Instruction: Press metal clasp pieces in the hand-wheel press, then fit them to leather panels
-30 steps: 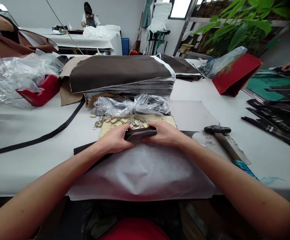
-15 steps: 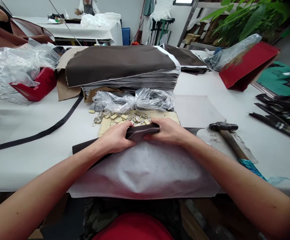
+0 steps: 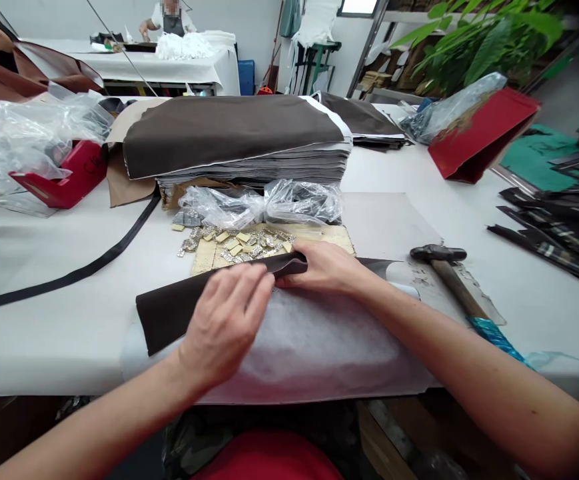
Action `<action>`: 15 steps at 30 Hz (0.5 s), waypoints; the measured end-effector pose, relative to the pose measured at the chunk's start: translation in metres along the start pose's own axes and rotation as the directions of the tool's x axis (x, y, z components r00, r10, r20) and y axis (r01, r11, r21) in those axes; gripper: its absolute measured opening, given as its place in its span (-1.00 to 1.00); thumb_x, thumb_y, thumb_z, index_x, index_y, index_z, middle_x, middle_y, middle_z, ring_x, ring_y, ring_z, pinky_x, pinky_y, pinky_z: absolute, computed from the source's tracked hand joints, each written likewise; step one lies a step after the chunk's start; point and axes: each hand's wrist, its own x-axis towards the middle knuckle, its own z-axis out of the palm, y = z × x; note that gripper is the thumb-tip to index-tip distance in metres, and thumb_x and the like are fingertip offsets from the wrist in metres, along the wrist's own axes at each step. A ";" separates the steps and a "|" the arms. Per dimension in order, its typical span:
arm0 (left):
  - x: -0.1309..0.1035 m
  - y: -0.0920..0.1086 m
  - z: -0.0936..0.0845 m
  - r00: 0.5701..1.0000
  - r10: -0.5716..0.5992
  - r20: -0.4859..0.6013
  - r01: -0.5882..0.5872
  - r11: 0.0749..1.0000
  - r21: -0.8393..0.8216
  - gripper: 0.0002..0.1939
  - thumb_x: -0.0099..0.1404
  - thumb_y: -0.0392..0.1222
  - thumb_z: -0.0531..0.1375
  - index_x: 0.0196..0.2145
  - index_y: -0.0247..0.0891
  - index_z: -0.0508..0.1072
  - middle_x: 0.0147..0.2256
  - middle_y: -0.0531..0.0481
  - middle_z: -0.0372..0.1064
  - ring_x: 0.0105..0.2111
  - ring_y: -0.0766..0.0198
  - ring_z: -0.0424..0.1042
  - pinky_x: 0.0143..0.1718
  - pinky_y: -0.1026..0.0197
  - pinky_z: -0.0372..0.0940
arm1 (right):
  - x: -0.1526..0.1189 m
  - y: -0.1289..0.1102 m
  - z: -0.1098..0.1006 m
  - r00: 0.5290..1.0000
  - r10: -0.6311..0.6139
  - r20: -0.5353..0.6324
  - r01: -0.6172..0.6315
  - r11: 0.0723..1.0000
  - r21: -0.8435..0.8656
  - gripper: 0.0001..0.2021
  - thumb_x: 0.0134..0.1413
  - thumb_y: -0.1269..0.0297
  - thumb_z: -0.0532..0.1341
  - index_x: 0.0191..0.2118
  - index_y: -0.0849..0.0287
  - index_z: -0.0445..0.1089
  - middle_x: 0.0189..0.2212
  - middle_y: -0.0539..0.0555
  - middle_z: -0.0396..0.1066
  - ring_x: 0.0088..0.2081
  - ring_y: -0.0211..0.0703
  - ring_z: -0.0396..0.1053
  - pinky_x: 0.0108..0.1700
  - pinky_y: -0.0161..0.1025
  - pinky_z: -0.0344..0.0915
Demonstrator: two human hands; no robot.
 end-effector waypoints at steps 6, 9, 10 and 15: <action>-0.020 0.017 0.024 0.996 0.028 0.085 -0.026 0.999 -0.023 -0.57 0.43 -0.35 0.01 0.20 -0.33 0.36 0.18 -0.20 0.35 0.15 -0.02 0.33 0.12 -0.07 0.27 | 0.005 0.003 -0.001 1.000 -0.019 0.009 0.018 0.998 0.058 -0.54 0.03 -0.20 0.28 -0.20 0.13 0.45 -0.23 0.09 0.54 -0.24 -0.01 0.43 -0.30 -0.26 0.18; -0.018 0.015 0.028 0.995 0.012 0.102 -0.006 0.998 -0.054 -0.57 0.45 -0.34 -0.02 0.21 -0.34 0.34 0.18 -0.17 0.36 0.14 0.02 0.33 0.12 -0.06 0.25 | 0.005 0.001 0.003 1.000 0.005 -0.030 -0.005 1.000 0.008 -0.59 0.02 -0.14 0.28 -0.24 0.13 0.43 -0.25 0.09 0.53 -0.26 -0.02 0.43 -0.32 -0.26 0.15; -0.017 0.015 0.027 0.995 0.003 0.099 0.003 0.998 -0.065 -0.57 0.45 -0.34 -0.02 0.22 -0.34 0.33 0.19 -0.17 0.36 0.15 0.04 0.32 0.13 -0.05 0.24 | 0.005 0.000 0.004 0.999 0.017 -0.046 -0.018 1.000 -0.011 -0.61 0.02 -0.12 0.27 -0.25 0.13 0.42 -0.27 0.09 0.53 -0.27 -0.02 0.43 -0.34 -0.25 0.14; -0.011 0.018 0.021 0.985 -0.107 0.133 0.122 0.986 -0.112 -0.58 0.50 -0.16 -0.01 0.24 -0.24 0.31 0.14 -0.16 0.36 0.09 0.02 0.32 0.06 -0.08 0.25 | 0.003 -0.002 0.004 0.997 0.031 -0.066 -0.033 0.999 -0.028 -0.66 0.01 -0.09 0.26 -0.34 0.09 0.33 -0.32 0.05 0.51 -0.31 -0.02 0.43 -0.38 -0.22 0.13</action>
